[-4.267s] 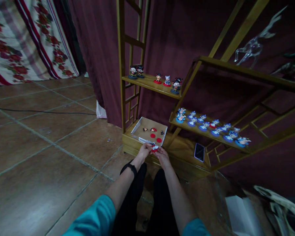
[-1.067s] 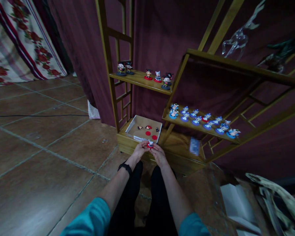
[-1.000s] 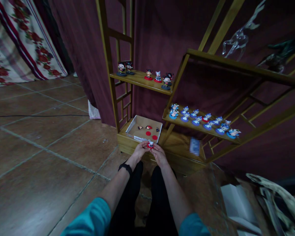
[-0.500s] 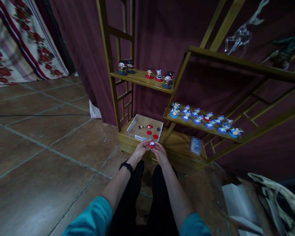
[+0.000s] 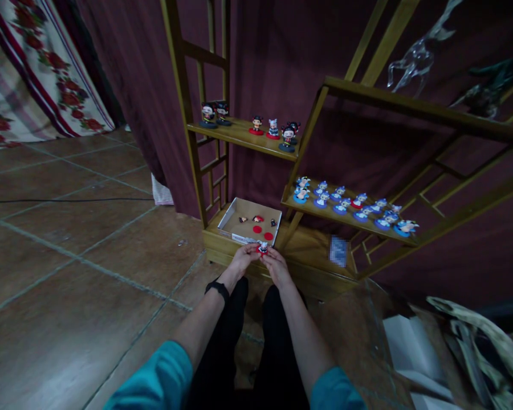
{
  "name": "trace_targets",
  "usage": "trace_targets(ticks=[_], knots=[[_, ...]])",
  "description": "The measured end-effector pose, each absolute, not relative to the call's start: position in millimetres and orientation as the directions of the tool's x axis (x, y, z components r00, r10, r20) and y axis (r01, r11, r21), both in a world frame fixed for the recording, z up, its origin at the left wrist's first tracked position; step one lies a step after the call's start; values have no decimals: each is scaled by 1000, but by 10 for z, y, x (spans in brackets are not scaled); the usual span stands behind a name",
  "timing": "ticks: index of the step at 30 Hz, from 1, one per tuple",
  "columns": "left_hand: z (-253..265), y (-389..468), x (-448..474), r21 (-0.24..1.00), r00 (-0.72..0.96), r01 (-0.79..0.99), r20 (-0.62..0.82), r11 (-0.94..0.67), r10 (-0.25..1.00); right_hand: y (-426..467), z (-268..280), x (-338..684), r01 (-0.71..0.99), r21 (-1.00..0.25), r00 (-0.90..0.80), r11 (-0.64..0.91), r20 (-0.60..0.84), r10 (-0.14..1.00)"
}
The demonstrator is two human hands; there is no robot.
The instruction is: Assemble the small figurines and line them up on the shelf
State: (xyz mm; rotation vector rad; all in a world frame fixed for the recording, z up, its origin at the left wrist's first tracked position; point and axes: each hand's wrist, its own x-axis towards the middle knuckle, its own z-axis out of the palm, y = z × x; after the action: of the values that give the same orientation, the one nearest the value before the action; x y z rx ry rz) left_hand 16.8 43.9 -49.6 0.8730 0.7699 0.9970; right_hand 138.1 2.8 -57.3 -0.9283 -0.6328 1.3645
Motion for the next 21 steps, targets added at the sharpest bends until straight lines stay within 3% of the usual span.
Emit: trace_targets(ticks=[16,21], knots=[[-487,417,169,886,306,-408,-93,219,947,15,-541,1376,-537,-841,84,-71,-137,987],[-483,431,165,868,331,-428,-108,252,937,22,-546,1379,-543,-839,141,-37,-135,981]])
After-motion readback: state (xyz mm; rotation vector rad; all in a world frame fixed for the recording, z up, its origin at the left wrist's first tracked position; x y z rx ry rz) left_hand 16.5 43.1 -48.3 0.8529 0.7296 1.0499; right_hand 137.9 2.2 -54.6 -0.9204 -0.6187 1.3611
